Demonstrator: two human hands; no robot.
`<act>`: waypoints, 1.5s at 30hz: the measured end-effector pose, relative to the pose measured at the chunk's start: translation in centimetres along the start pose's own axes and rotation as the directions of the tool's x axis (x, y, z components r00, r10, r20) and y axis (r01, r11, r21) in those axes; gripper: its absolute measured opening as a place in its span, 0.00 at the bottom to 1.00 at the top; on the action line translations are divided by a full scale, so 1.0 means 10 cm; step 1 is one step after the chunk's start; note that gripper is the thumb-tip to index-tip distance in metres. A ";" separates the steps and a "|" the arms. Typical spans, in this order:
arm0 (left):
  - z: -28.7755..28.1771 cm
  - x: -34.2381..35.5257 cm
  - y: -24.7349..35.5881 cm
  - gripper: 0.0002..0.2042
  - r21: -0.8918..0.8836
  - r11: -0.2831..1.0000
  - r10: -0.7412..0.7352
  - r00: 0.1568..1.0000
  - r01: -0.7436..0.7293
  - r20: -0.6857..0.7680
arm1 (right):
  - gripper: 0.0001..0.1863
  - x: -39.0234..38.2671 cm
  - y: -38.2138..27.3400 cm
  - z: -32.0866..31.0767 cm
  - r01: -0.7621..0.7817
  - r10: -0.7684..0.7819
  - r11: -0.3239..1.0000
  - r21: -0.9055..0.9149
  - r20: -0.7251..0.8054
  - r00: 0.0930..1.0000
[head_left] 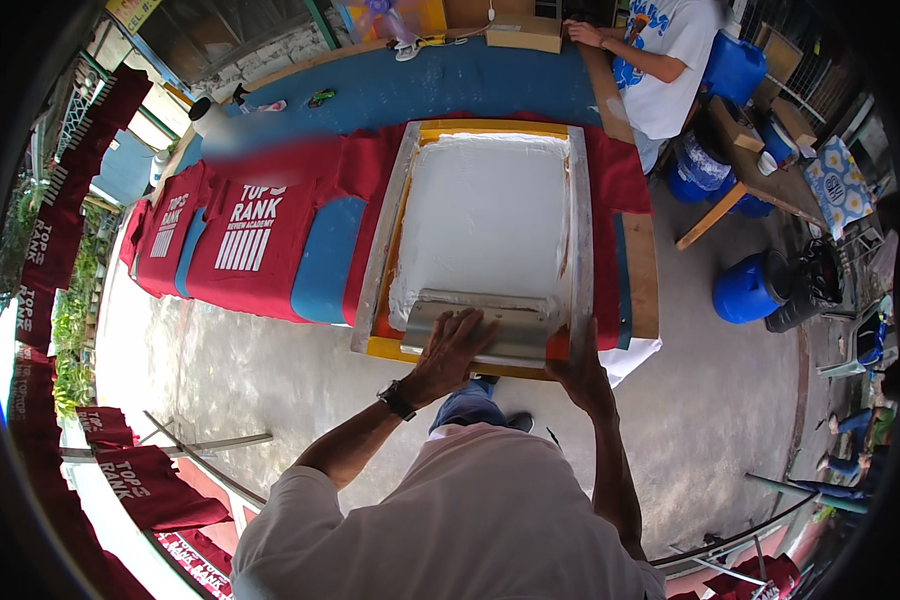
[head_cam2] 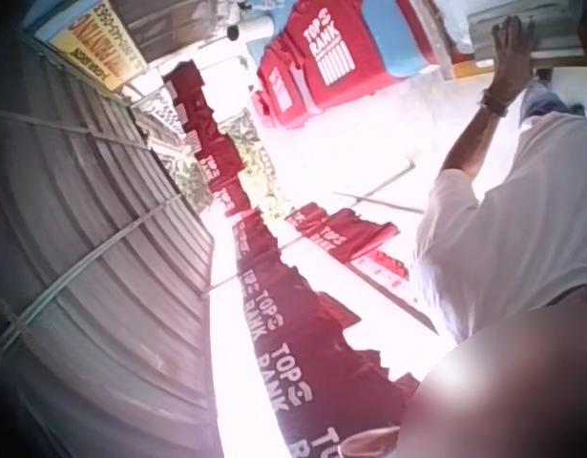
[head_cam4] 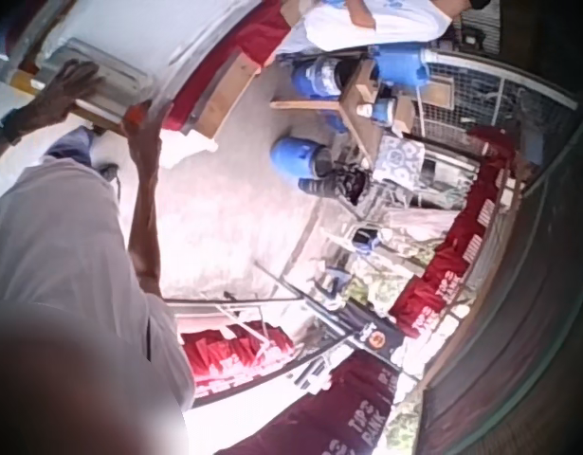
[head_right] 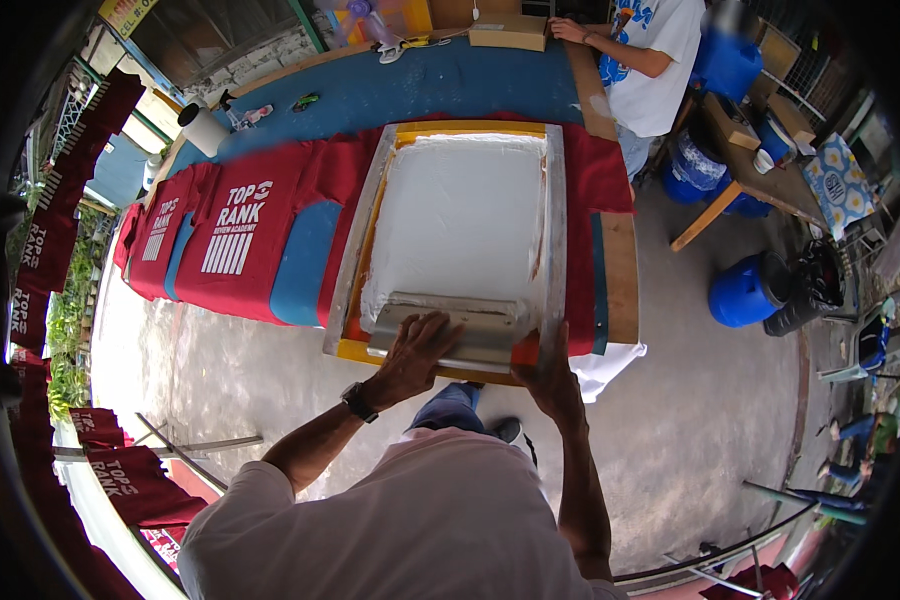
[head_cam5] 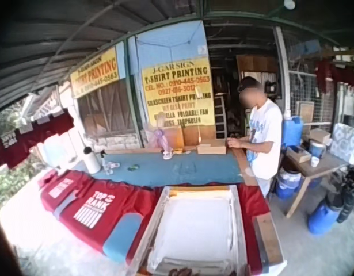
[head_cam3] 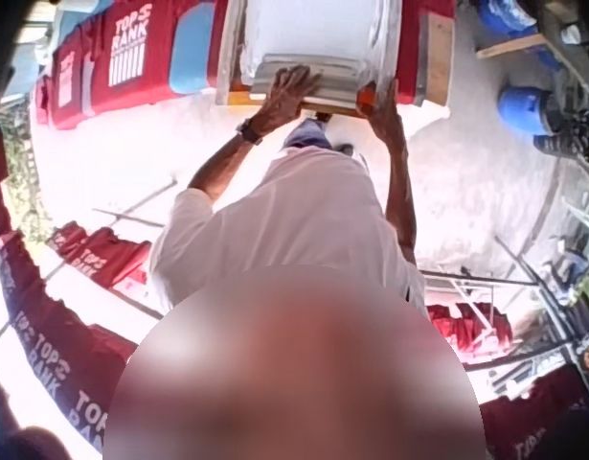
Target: The person lays a red t-shirt on a blue worktable, positions a screen-printing frame, and uses a squeegee to apply white ink with a 'TOP RANK' design. After printing, the person lifts the shirt to inspect the print and hangs it on a drying rack.
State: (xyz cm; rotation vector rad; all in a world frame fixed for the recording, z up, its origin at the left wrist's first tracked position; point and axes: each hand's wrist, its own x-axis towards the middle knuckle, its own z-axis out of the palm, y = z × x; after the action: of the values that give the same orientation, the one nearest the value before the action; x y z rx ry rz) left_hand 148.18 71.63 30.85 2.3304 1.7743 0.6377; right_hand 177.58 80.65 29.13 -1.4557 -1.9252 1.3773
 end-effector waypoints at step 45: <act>-1.24 -3.47 -1.57 0.20 -0.716 0.539 -0.789 0.564 0.444 -0.244 | 0.26 -1.39 -4.94 3.35 -0.202 -0.957 -0.199 0.959 -0.235 -0.172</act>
State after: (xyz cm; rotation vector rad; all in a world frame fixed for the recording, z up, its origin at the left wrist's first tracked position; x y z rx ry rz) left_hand 121.75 41.72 27.81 0.9539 2.0421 1.5278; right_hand 132.12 52.73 59.29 1.5159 -0.9475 1.9423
